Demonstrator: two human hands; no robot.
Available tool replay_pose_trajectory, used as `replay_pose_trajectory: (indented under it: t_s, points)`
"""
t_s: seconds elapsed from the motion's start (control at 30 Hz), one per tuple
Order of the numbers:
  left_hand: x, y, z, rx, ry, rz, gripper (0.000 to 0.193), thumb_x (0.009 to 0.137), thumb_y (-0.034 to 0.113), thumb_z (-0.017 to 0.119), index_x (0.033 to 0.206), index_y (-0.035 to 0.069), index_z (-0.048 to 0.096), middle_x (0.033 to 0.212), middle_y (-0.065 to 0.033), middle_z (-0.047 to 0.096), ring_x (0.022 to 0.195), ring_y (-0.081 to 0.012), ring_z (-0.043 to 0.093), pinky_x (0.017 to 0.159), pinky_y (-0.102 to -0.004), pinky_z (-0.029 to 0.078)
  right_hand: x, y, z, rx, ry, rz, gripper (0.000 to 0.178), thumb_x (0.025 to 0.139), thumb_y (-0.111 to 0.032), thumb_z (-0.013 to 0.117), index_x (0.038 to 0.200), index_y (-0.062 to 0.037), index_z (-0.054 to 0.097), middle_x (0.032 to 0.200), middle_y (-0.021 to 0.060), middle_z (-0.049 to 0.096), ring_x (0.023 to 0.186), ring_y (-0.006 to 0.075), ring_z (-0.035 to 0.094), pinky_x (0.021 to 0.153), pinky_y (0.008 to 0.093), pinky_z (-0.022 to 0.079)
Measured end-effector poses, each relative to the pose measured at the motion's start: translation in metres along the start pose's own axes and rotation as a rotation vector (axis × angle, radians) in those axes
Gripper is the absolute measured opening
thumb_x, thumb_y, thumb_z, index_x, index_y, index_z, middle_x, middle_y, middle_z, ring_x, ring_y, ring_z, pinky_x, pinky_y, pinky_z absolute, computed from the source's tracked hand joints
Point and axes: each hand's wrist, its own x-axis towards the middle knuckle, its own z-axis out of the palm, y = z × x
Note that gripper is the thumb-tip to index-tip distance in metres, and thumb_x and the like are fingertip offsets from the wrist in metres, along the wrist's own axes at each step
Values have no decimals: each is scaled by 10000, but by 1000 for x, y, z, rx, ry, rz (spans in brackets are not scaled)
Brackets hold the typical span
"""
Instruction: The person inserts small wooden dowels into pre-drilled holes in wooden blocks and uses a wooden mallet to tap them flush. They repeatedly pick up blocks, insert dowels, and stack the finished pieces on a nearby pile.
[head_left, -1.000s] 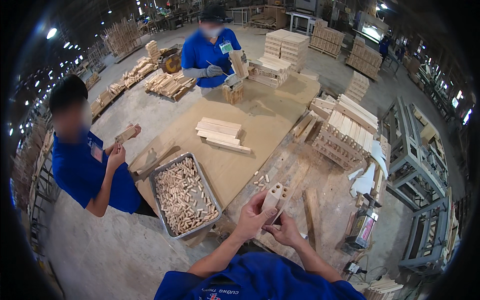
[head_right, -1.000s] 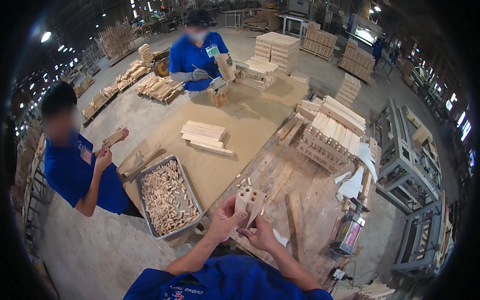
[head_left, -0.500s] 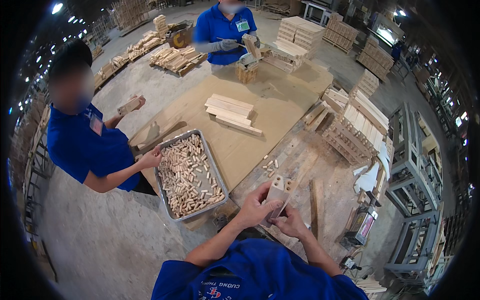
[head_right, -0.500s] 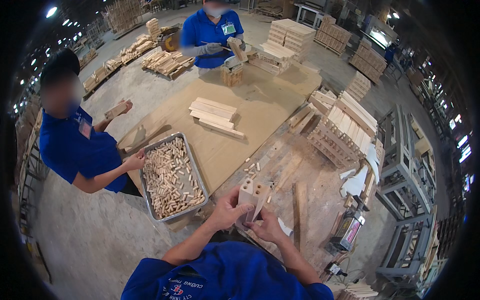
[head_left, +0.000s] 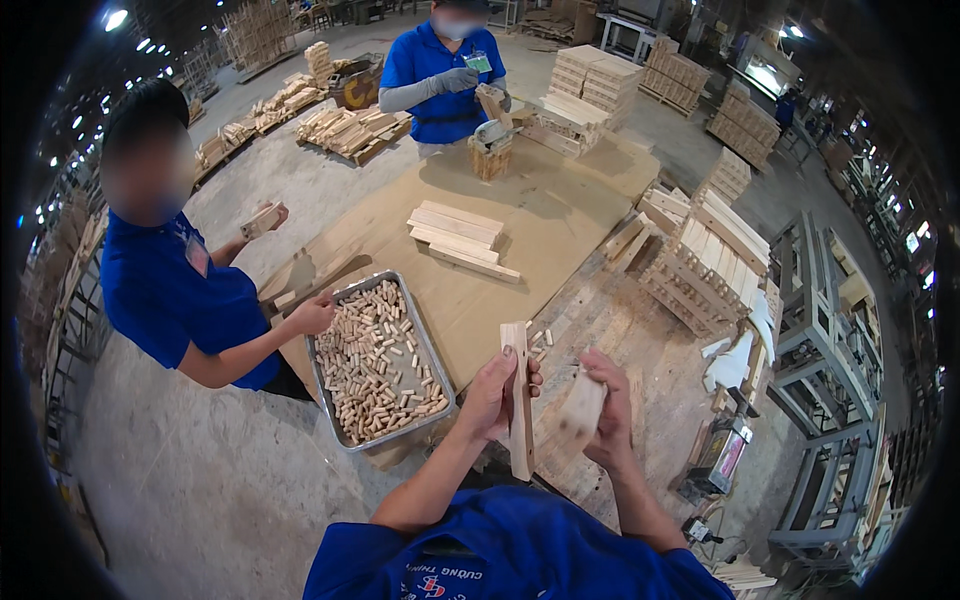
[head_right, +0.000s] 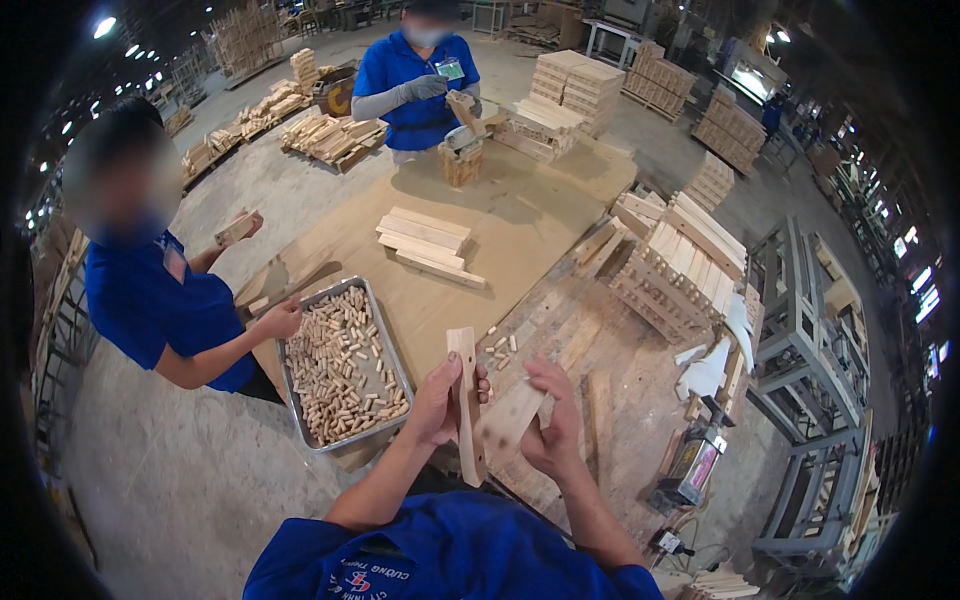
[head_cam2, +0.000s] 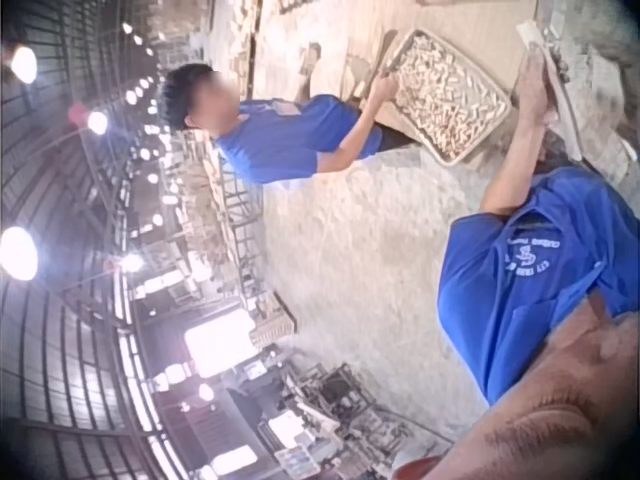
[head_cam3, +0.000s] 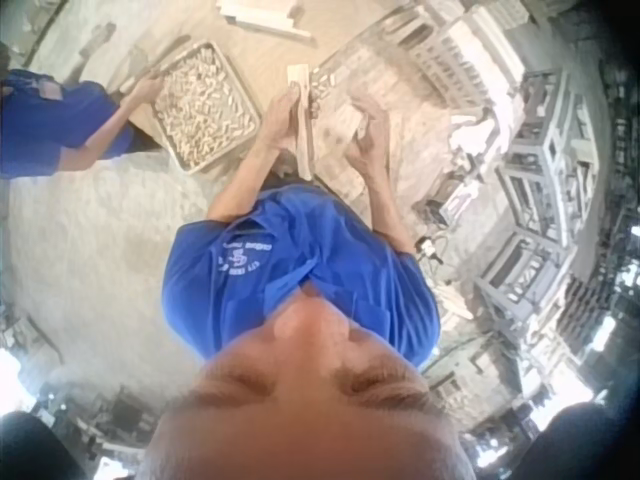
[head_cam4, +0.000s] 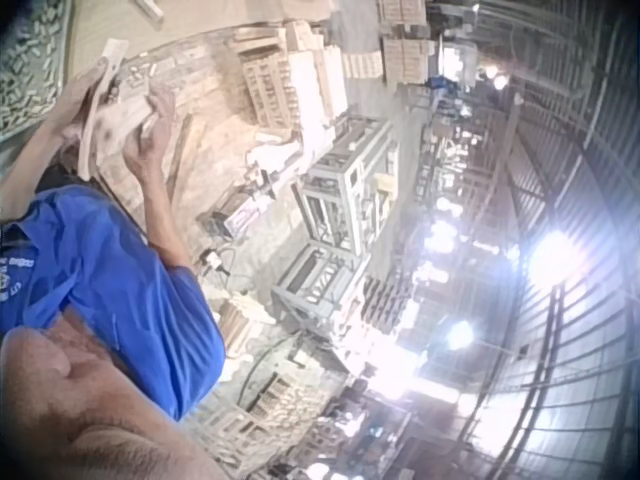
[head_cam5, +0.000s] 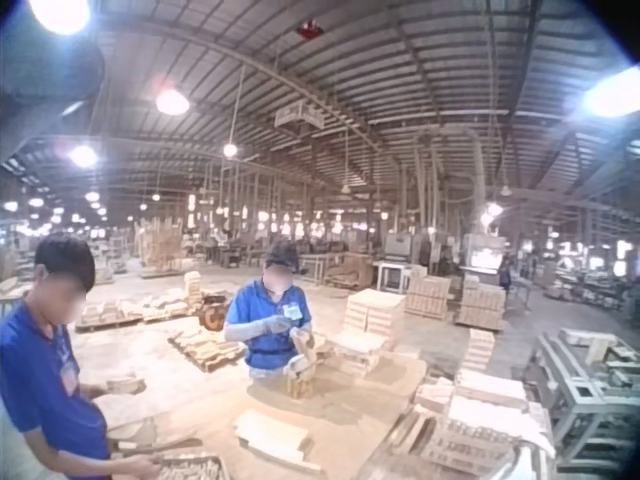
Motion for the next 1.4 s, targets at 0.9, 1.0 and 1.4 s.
replay_pose_trajectory:
  t_s: [0.9,1.0,1.4]
  points:
    - [-16,-77,42,730,116,325,604,921,134,857,1413,65,514,1204,-75,689,1055,-142,668,907,-316,568,-85,15,-39,151,-489,609,711,899,-70,764,1528,-1,440,1458,228,606,1374,344,581,1114,424,504]
    - [-34,-105,50,789,-49,402,644,839,137,930,1366,72,566,1208,-70,696,1076,-160,674,903,-337,566,-112,36,-39,-33,-420,518,519,862,-58,775,1357,-49,619,1289,151,708,1202,278,688,991,410,566]
    - [-43,-81,7,832,-460,183,550,837,-15,870,1342,62,666,1303,-102,671,1254,-242,630,1079,-386,499,-135,83,-24,-49,-582,383,427,786,-153,847,1182,-94,697,1144,102,718,1065,265,704,923,394,563]
